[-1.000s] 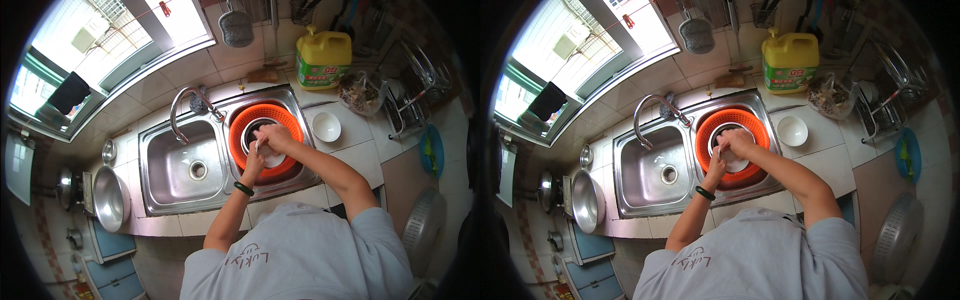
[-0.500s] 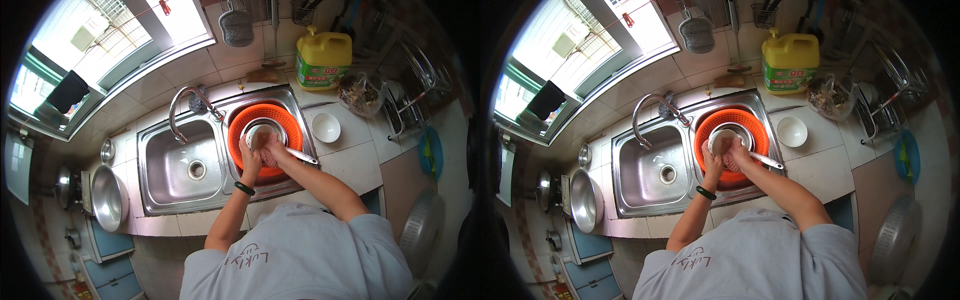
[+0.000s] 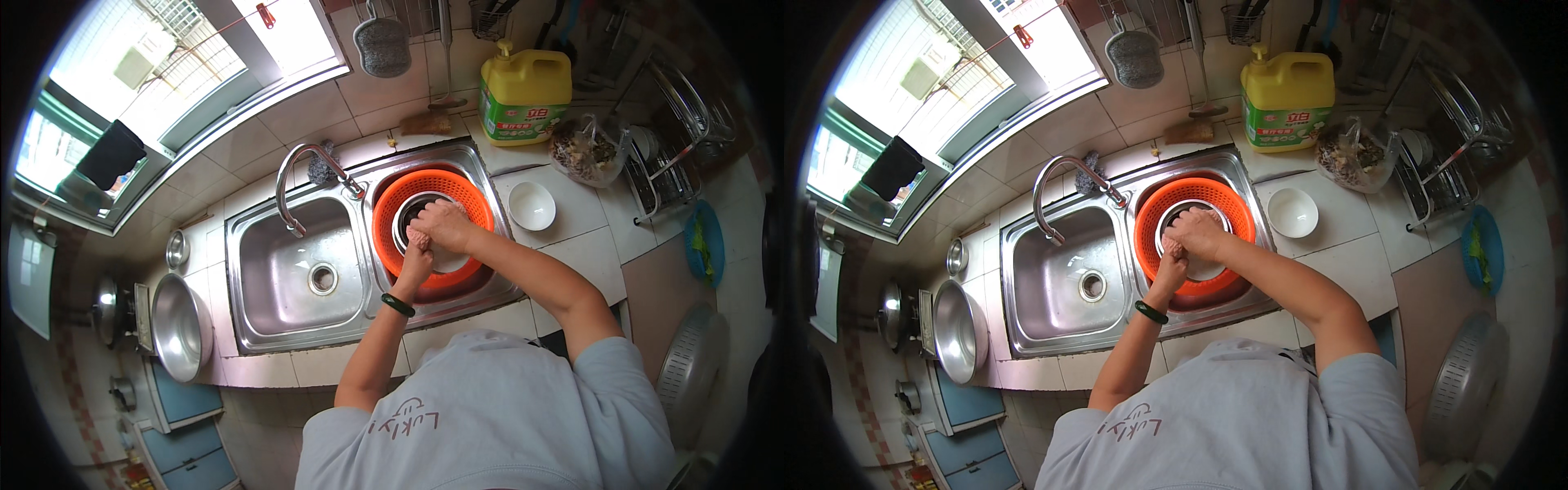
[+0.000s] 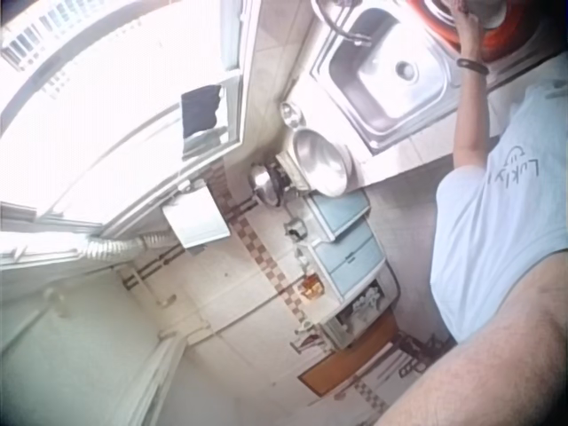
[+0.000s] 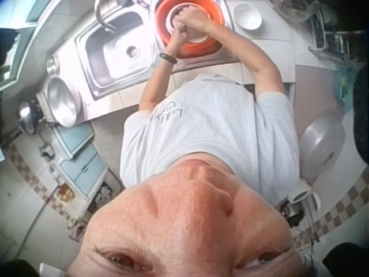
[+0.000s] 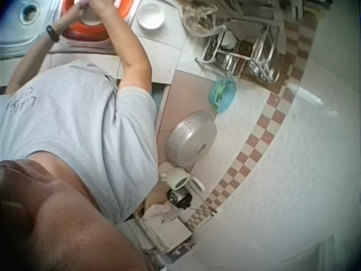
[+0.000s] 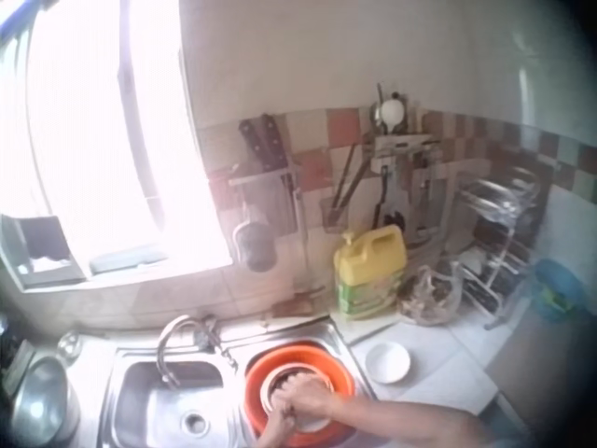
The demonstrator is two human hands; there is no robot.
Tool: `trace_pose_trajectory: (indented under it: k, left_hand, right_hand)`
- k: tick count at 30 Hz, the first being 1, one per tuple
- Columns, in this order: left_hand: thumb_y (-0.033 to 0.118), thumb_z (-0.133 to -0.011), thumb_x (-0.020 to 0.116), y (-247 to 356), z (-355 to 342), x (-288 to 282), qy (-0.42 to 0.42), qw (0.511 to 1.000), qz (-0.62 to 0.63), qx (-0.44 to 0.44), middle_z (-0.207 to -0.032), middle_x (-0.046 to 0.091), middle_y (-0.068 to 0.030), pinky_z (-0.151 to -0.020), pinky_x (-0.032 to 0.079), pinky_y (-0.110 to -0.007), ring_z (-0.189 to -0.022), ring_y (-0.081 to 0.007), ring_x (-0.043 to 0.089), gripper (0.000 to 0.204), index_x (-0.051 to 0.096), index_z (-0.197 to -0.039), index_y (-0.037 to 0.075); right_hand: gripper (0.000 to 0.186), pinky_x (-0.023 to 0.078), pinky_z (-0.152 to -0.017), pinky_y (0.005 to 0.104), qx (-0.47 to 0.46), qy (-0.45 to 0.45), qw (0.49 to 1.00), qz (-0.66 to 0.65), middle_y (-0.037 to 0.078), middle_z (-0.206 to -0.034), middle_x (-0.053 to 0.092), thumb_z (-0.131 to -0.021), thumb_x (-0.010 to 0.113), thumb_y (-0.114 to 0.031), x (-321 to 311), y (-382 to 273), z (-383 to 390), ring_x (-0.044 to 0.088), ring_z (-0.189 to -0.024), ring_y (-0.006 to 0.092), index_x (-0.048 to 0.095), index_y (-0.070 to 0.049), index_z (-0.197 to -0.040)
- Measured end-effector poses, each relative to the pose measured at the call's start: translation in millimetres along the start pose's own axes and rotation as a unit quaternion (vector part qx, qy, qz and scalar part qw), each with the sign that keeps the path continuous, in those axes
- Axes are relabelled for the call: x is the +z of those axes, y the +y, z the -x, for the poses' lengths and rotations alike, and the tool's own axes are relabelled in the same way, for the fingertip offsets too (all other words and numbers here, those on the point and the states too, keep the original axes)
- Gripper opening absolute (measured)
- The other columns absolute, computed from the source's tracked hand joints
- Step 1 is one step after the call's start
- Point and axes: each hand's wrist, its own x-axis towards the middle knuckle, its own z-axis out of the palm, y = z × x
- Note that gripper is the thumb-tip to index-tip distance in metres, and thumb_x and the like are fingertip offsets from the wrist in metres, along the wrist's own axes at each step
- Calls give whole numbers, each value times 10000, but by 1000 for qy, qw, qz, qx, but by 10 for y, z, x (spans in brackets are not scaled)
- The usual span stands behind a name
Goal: The person washes several metal bowls and a white ceramic bowl in a kitchen sink using a pink cloth and running water. They scrub each item, rinse it, and place it into an orange basket in the sink.
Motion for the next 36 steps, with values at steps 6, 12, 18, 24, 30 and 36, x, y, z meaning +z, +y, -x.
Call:
trace_pose_trajectory:
  k: [6, 12, 18, 24, 30, 36]
  left_hand:
    - [-82, -769, 383, 144, 117, -118, 129, 985, 14, -118, -1070, 553, -221, -905, 440, -401, -1012, -379, 567, 456, 392, -1214, 14]
    - [-93, -747, 417, 129, 90, -94, 220, 972, -21, -80, -1129, 490, -216, -954, 402, -386, -1075, -357, 514, 470, 393, -1208, -8]
    - [-104, -733, 407, 114, 150, -15, 201, 976, -48, -68, -1135, 476, -199, -965, 392, -360, -1087, -327, 505, 495, 386, -1220, -14]
    - [-108, -738, 401, 78, 105, 6, 86, 989, 49, -114, -1083, 530, -189, -925, 439, -392, -1035, -320, 554, 509, 387, -1234, 7]
    - [-105, -731, 384, 75, 112, -111, 43, 988, 76, -124, -1064, 555, -201, -900, 456, -430, -1003, -385, 570, 541, 419, -1258, 17]
    - [-111, -702, 390, 88, 140, -122, 154, 984, -19, -89, -1191, 484, -234, -1011, 366, -429, -1142, -409, 471, 579, 400, -1272, -11]
  right_hand:
    - [160, 513, -733, 422, 241, 13, 960, -144, 97, -939, 673, -775, 619, -47, 269, 94, 132, 651, -866, 309, 528, -64, -907]
    - [407, 503, -855, 313, 420, 148, 650, -616, 128, -1097, 654, -790, 596, -35, 873, -254, 364, 640, -1010, 213, 535, 40, -1184]
    - [326, 510, -849, 331, 481, -37, 738, -472, 145, -1106, 659, -795, 619, -65, 756, -48, 396, 646, -1009, 222, 615, -32, -1119]
    - [118, 489, -808, 376, 124, 33, 976, -175, 106, -907, 672, -827, 564, -194, 211, 46, 90, 646, -896, 238, 634, -117, -884]
    - [150, 464, -766, 384, -4, -47, 998, -35, 41, -874, 663, -843, 528, -245, 68, -9, -50, 628, -885, 257, 620, -127, -844]
    - [234, 508, -764, 344, 307, 114, 876, -355, 118, -927, 697, -865, 542, -181, 713, 6, 315, 665, -906, 276, 659, -92, -1047]
